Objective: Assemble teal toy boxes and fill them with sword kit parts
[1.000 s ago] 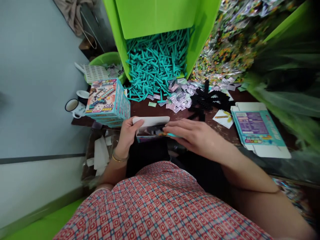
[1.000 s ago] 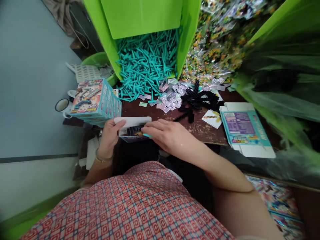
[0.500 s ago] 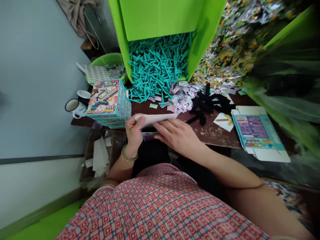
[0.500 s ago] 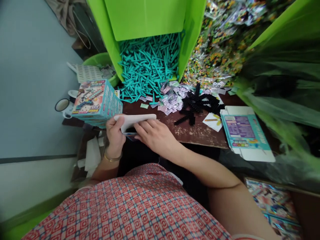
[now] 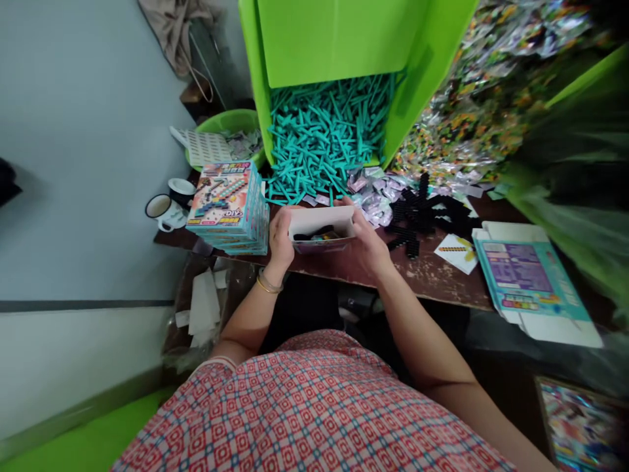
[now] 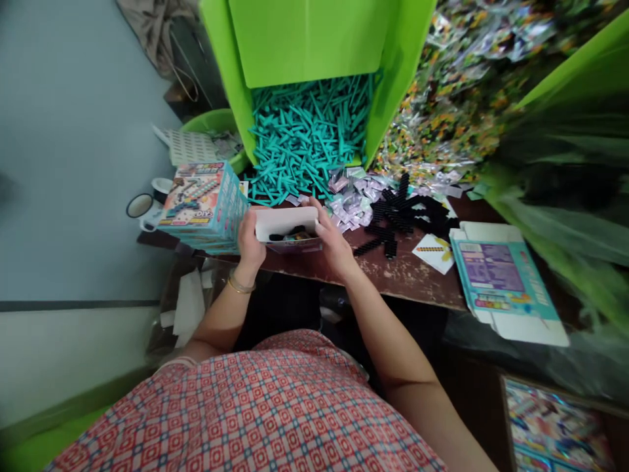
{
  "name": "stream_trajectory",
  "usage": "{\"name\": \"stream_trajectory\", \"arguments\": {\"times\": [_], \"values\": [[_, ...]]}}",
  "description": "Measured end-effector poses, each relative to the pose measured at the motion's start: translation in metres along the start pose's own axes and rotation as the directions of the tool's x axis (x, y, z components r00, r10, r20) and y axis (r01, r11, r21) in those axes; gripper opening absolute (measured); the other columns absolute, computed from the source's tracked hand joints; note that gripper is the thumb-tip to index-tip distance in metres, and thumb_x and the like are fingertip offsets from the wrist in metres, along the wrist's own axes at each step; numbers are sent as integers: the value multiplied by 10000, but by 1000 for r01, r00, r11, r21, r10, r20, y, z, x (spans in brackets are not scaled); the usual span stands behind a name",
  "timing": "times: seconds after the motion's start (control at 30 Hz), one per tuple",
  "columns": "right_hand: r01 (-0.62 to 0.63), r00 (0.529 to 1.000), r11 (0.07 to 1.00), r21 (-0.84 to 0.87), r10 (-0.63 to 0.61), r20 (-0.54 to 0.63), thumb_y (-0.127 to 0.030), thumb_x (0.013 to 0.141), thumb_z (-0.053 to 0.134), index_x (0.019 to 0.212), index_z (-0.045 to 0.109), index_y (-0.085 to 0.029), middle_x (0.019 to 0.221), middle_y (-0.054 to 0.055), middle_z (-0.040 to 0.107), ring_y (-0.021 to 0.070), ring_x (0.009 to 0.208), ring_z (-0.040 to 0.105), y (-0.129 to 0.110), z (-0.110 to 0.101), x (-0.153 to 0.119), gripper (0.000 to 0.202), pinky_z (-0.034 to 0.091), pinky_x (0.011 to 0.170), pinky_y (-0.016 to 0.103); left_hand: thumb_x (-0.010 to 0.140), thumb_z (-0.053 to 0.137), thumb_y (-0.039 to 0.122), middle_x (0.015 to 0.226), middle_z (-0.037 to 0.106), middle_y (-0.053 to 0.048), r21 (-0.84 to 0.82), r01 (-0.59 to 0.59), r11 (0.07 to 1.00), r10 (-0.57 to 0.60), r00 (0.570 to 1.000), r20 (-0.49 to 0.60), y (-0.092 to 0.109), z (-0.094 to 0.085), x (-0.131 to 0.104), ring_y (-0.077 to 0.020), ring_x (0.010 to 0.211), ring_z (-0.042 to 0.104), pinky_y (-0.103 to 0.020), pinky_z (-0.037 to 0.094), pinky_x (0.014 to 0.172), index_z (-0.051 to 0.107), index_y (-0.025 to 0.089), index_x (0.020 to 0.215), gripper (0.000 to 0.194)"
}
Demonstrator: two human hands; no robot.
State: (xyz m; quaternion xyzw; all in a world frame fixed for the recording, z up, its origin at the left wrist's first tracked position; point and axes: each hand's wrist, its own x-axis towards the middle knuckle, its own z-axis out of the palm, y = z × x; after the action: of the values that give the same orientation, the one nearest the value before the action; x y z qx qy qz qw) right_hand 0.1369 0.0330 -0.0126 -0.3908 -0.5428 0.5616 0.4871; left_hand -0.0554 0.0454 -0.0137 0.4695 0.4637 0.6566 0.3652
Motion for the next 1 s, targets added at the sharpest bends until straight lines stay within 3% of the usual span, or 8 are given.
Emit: {"name": "stream_trajectory", "arguments": {"times": [0.07, 0.17, 0.3, 0.43, 0.57, 0.73, 0.87, 1.0], "values": [[-56, 998, 993, 103, 57, -4, -616, 800, 688, 1471, 599, -335, 1472, 16, 656, 303, 1337, 623, -2, -5, 10, 732, 516, 1098, 435, 964, 485, 710, 1107, 764, -82, -16, 25, 1000, -23, 991, 129, -2, -5, 0, -243, 1034, 713, -329, 567, 875, 760, 196, 1122, 604], [-189, 982, 969, 158, 191, 2, -423, 677, 786, 1133, 765, -261, 1029, 25, 791, 244, 902, 729, 0, -15, 31, 484, 574, 849, 378, 902, 622, 609, 1278, 750, -109, 6, 108, 994, -107, 972, 209, -9, -13, -2, -273, 1150, 704, -355, 556, 975, 709, 182, 1286, 581], [24, 999, 958, -285, -32, -24, -282, 746, 702, 797, 762, -188, 769, 38, 743, 212, 730, 673, -4, -21, 48, 123, 540, 748, 357, 866, 683, 438, 1259, 759, -116, 81, 128, 988, -145, 956, 254, -15, -17, -2, -273, 1140, 707, -376, 539, 1010, 683, 173, 1319, 524], [402, 902, 555, -728, -377, 210, -129, 923, 529, 1224, 777, -216, 1252, 108, 765, 275, 1104, 703, -21, -23, 48, 400, 535, 965, 433, 928, 586, 391, 1270, 743, -119, 147, 33, 989, -71, 963, 261, -16, -13, 4, -271, 1184, 686, -393, 516, 1059, 699, 176, 1213, 374], [638, 756, 224, -737, -363, 545, -217, 1069, 477, 1414, 689, -277, 1380, 112, 717, 271, 1167, 662, -30, -28, 43, 410, 497, 988, 434, 959, 565, 397, 1224, 735, -104, 122, 1, 993, -48, 924, 379, -15, -12, 11, -252, 1155, 689, -387, 526, 1033, 640, 210, 1239, 345], [654, 756, 328, -682, -331, 565, -432, 1110, 447, 1436, 682, -248, 1377, 121, 709, 268, 1127, 656, -28, -26, 41, 443, 483, 963, 428, 966, 526, 352, 1117, 735, -71, 161, -31, 987, -40, 907, 419, -11, -16, 16, -234, 1077, 685, -370, 534, 970, 661, 217, 1092, 229], [599, 800, 441, -668, -335, 497, -406, 1099, 492, 1370, 734, -261, 1265, 100, 760, 254, 1071, 692, -28, -18, 42, 391, 482, 935, 409, 980, 524, 408, 1035, 735, -60, 186, -62, 981, -16, 920, 392, -16, -17, 14, -232, 1002, 684, -358, 543, 924, 675, 214, 1033, 251], [586, 810, 483, -651, -361, 462, -362, 1091, 505, 1302, 775, -240, 1203, 101, 785, 245, 1019, 712, -28, -14, 45, 365, 499, 895, 390, 1024, 501, 516, 1195, 732, -82, 91, -61, 994, 27, 940, 339, -25, -18, 0, -247, 1157, 686, -394, 543, 1029, 666, 231, 1207, 376]]}}
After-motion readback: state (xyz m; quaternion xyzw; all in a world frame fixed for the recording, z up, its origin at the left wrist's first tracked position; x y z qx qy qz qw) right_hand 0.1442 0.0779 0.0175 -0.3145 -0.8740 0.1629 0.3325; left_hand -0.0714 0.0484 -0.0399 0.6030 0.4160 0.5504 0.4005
